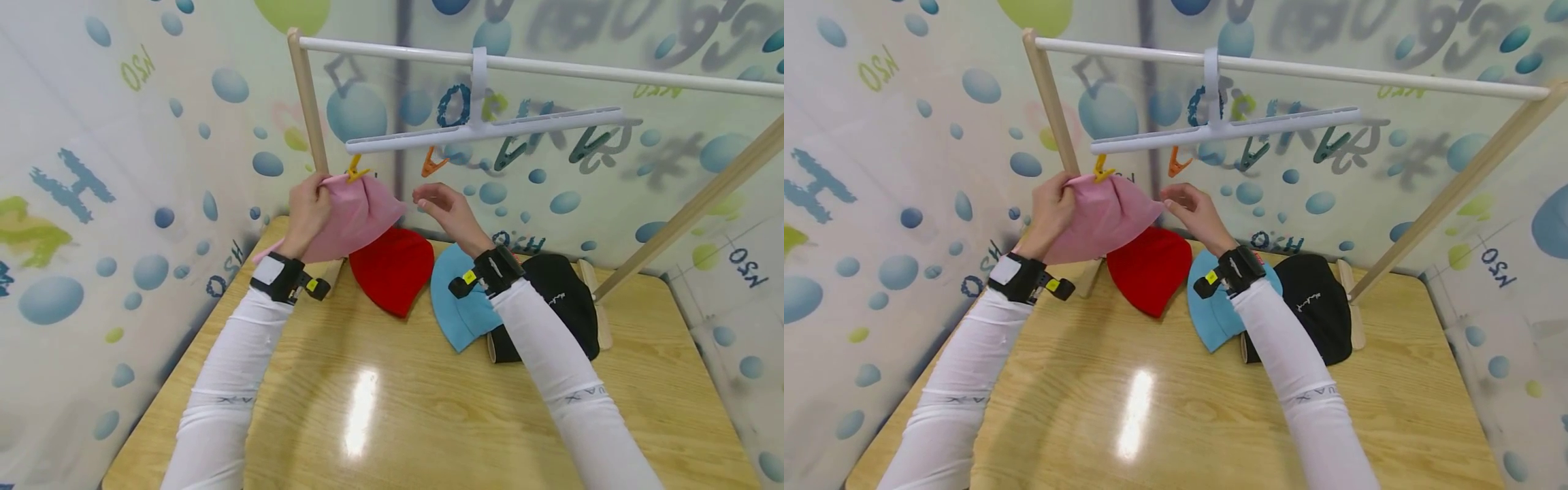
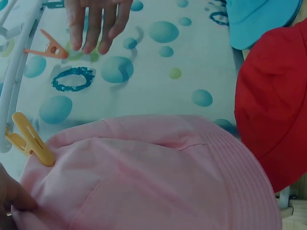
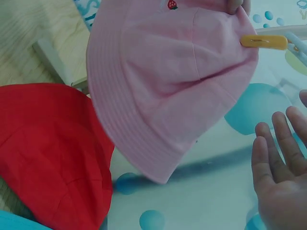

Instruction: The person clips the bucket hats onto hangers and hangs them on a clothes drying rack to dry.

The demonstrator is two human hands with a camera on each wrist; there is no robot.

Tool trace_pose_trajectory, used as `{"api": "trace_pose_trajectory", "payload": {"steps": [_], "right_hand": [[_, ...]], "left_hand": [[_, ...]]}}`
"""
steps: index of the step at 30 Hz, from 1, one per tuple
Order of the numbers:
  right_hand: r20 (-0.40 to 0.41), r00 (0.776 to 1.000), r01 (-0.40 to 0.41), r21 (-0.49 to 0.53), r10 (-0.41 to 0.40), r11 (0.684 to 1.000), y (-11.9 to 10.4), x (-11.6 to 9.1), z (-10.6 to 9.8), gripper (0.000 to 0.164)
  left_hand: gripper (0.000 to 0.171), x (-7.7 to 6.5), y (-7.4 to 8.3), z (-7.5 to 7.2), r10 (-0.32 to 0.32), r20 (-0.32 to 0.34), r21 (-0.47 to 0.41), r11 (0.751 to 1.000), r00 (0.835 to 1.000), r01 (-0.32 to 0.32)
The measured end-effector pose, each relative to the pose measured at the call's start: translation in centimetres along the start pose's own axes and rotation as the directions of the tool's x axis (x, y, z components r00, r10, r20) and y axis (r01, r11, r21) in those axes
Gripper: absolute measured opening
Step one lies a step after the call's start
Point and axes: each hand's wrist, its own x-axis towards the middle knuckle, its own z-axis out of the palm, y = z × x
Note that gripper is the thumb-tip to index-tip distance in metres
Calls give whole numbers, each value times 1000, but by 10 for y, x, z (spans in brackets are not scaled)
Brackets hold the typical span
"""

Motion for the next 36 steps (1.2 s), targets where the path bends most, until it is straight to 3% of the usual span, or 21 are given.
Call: {"api": "trace_pose_trajectory", "payload": {"steps": [9, 16, 21, 30, 36], "right_hand": [[0, 999, -44, -11, 44, 999, 5, -7, -6, 28], [6, 998, -70, -38, 70, 997, 9, -11, -8, 27], [9, 998, -67, -55, 67, 996, 9, -12, -11, 27], [3, 999, -43, -56, 43, 998, 11, -17, -24, 29], [-9, 998, -63, -48, 63, 997, 11, -20, -29, 29]], "left_hand": [[26, -5, -15, -4, 1, -74, 10, 1000, 997, -1], [25, -12, -24, -4, -60, -50, 10, 998, 997, 61], [25, -15, -27, -1, -68, -45, 25, 997, 997, 69], [26, -15, -15, 0, -89, 1, -27, 996, 996, 89], [24, -14, -1, 1, -35, -3, -63, 997, 999, 35]]}}
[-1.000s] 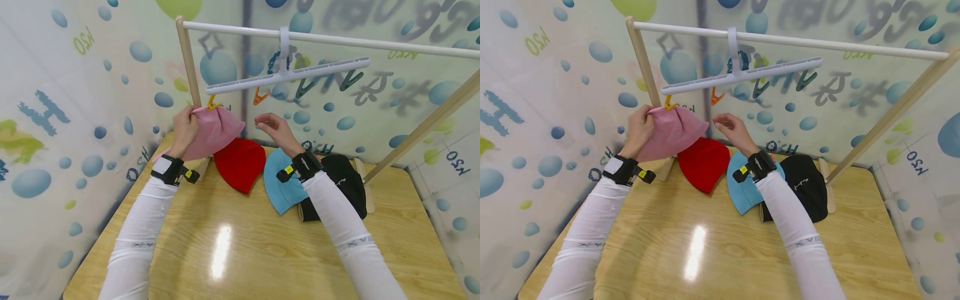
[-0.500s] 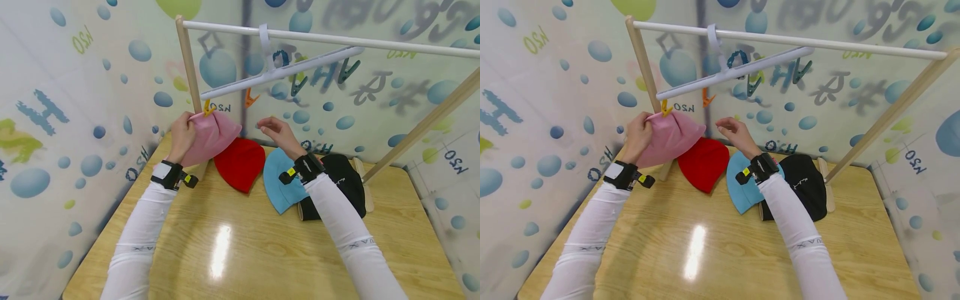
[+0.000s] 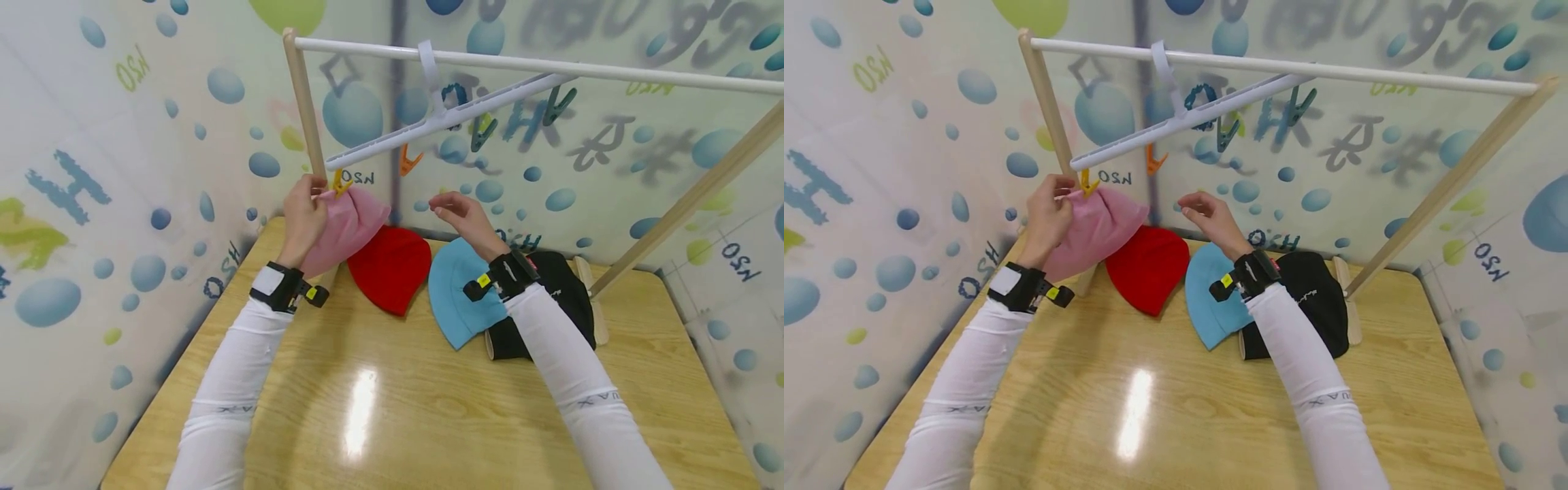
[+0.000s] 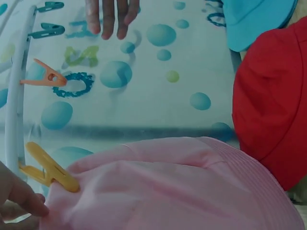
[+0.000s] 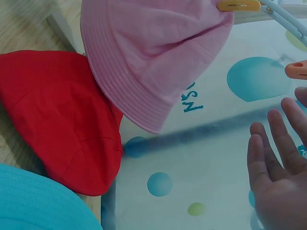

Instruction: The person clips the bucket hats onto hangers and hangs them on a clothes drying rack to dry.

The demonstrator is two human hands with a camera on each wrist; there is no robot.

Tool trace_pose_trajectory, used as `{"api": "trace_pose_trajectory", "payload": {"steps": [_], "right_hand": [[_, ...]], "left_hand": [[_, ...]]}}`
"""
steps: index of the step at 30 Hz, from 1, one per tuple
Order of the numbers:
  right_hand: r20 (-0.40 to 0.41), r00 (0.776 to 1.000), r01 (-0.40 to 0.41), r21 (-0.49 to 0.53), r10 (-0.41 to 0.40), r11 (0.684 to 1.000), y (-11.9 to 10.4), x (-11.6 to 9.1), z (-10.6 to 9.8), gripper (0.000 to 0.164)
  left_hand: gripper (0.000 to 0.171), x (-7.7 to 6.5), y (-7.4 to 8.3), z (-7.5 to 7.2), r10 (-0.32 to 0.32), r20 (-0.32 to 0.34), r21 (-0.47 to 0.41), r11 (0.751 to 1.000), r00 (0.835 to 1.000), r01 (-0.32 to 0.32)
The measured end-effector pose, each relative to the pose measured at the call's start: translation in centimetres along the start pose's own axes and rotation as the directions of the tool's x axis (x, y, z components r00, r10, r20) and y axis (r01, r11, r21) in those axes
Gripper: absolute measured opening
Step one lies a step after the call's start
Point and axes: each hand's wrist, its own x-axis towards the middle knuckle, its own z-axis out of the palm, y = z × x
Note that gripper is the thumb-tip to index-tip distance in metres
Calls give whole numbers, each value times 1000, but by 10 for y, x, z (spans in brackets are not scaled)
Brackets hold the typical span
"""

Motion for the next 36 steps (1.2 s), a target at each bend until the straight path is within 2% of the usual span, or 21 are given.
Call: {"api": "trace_pose_trajectory", "payload": {"steps": [5, 13, 17, 21, 28, 36], "right_hand": [[3, 1000, -16, -24, 16, 1000, -2, -3, -3, 30], [15, 1000, -20, -40, 21, 999, -15, -6, -7, 29], [20, 1000, -23, -52, 24, 998, -22, -10, -9, 29], [22, 999, -31, -36, 32, 999, -13, -8, -15, 29], [16, 1000, -26, -64, 27, 998, 0, -9, -23, 29], [15, 1000, -22, -52, 22, 998, 2, -16, -29, 29]], "left_hand": [[20, -1, 10, 0, 28, -14, 21, 999, 999, -28], [16, -10, 20, -5, 144, -79, 123, 983, 986, -134], [16, -15, 26, -9, 187, -80, 131, 976, 979, -176], [17, -18, 37, -13, 226, -89, 117, 970, 970, -215], [19, -20, 62, -19, 256, -48, 86, 964, 965, -252], [16, -22, 85, -11, 306, 6, 44, 951, 952, -306]]}}
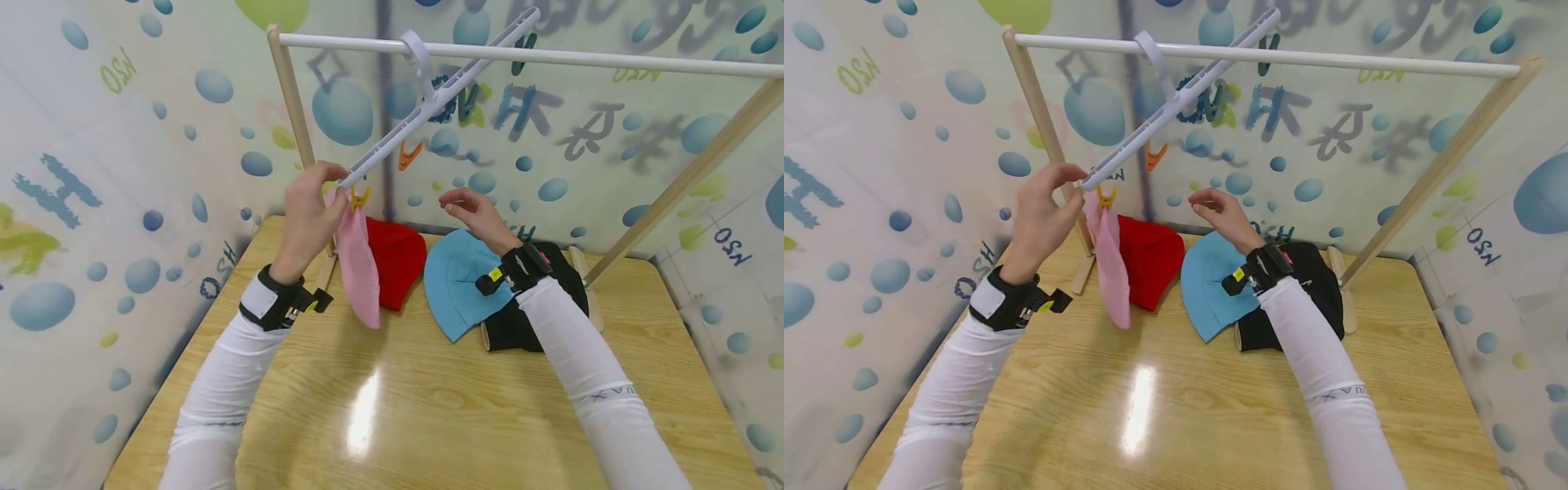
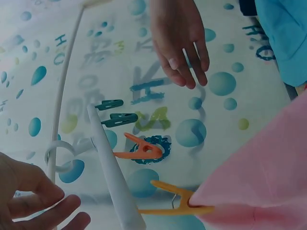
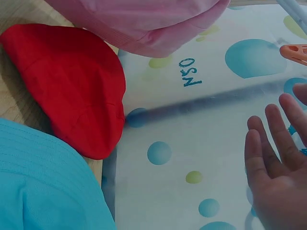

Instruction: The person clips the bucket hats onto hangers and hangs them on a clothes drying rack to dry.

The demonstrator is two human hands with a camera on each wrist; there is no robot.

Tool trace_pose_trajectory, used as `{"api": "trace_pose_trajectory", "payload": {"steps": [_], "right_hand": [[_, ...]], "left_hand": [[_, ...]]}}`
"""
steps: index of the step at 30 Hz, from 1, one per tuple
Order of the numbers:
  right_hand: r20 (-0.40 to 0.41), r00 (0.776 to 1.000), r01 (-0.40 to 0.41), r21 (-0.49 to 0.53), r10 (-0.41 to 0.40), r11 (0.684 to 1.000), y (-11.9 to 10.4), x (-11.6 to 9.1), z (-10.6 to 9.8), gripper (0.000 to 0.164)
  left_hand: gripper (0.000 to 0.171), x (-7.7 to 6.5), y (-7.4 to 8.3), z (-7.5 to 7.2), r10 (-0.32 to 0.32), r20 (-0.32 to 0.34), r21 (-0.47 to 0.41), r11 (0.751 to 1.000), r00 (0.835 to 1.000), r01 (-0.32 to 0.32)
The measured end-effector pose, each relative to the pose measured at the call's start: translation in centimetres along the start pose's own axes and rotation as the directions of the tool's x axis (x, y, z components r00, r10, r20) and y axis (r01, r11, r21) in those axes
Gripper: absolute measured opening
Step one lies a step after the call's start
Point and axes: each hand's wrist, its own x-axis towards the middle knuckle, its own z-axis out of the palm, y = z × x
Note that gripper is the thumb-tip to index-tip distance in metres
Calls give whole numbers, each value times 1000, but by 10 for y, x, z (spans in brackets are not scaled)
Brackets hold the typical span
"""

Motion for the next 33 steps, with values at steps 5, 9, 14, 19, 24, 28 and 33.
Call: {"api": "trace_pose_trajectory", "payload": {"steps": [5, 9, 14, 19, 24, 28, 33], "right_hand": [[9, 1000, 8, -9, -8, 1000, 0, -2, -3, 30], [13, 1000, 7, -9, -7, 1000, 0, -4, -4, 29], [13, 1000, -1, -10, 1, 1000, -1, -7, -6, 30], [7, 1000, -11, -25, 12, 1000, 0, -7, -8, 30], [8, 1000, -9, -32, 10, 999, 1, -8, -11, 30], [4, 1000, -5, -44, 5, 999, 3, -10, -14, 29], [4, 1000, -16, -63, 16, 998, 6, -11, -17, 29]], "left_hand": [[16, 0, 7, 10, 50, 39, -17, 999, 998, -49], [19, 0, 12, 22, 102, 101, -19, 995, 990, -101], [24, 0, 20, 40, 119, 236, -6, 993, 965, -121], [28, -5, 23, 65, 51, 402, -1, 998, 914, -55], [36, -13, 22, 95, -25, 568, 65, 998, 822, -15], [41, -23, 20, 118, -69, 676, 108, 994, 734, -6], [43, -34, 15, 143, -140, 743, 165, 986, 655, 23]]}}
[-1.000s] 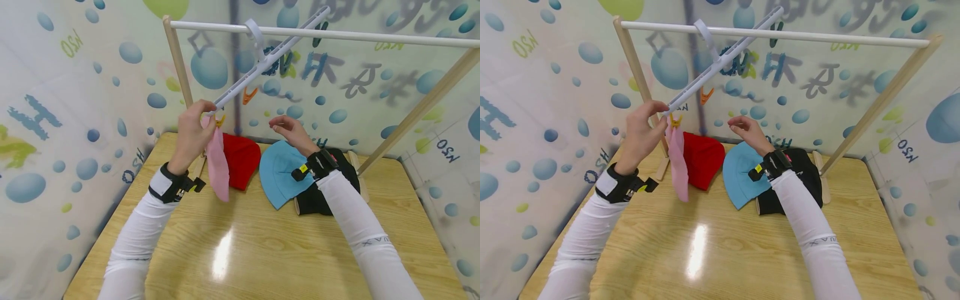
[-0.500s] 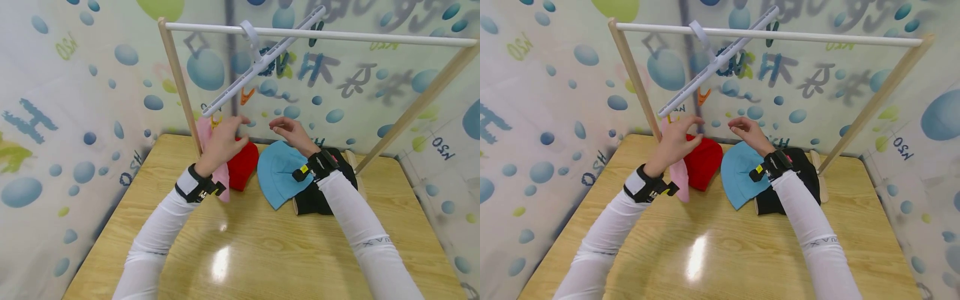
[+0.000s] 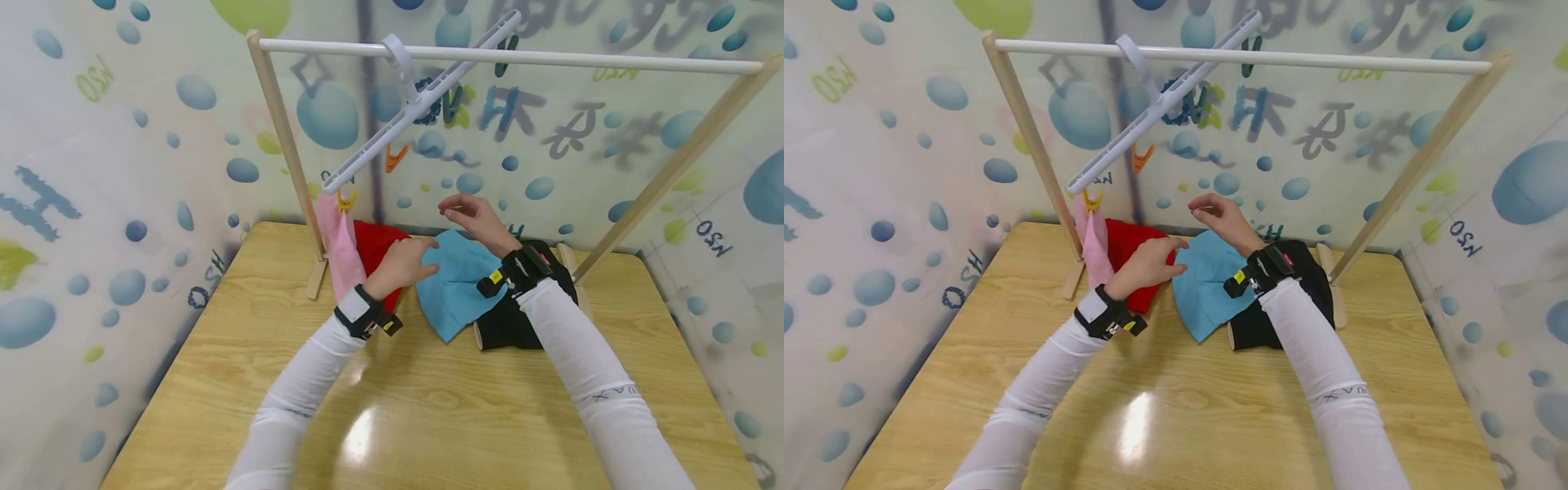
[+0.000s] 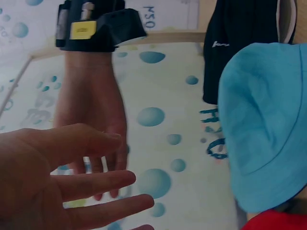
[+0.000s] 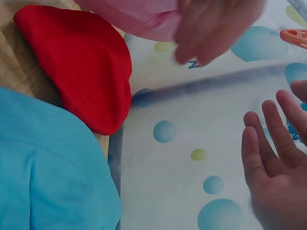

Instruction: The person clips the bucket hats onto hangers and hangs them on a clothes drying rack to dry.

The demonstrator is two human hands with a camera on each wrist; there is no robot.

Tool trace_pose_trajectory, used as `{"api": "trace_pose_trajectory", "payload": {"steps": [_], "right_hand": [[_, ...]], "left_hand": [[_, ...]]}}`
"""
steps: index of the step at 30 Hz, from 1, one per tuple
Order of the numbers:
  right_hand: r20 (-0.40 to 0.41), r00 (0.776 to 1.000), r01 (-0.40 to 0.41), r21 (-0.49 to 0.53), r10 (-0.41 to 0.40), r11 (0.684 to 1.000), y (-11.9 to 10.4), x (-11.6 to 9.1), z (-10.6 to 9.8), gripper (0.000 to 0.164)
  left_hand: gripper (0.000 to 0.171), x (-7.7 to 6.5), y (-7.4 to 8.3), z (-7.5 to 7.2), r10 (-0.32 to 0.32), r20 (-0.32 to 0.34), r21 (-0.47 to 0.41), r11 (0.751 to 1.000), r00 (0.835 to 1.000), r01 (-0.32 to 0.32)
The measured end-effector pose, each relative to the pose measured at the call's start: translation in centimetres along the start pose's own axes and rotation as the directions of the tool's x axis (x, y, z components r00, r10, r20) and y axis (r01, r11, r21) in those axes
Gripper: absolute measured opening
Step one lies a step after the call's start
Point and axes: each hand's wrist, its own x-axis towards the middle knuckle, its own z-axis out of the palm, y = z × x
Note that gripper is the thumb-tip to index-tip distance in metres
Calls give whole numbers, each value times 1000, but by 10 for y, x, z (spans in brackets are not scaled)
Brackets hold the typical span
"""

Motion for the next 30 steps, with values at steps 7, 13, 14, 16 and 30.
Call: {"api": "trace_pose_trajectory", "payload": {"steps": [7, 13, 14, 16, 30], "right_hand": [[-4, 998, -63, 0, 63, 998, 4, -1, -1, 30], [-2, 998, -57, -9, 57, 998, 9, -2, -2, 30], [-2, 998, -57, -7, 57, 998, 10, -2, -1, 30], [3, 998, -62, -4, 62, 998, 12, -2, -1, 30], [23, 992, -123, -52, 124, 991, -15, -15, 8, 30]], "left_hand": [[42, 10, -17, 25, -93, 93, -73, 992, 991, 100], [44, 15, -43, 44, -132, 172, -119, 981, 976, 153], [44, 16, -47, 47, -139, 175, -120, 980, 975, 162], [45, 17, -56, 52, -154, 172, -113, 978, 973, 175], [62, 19, -88, 67, -200, 150, -121, 968, 968, 219]]}}
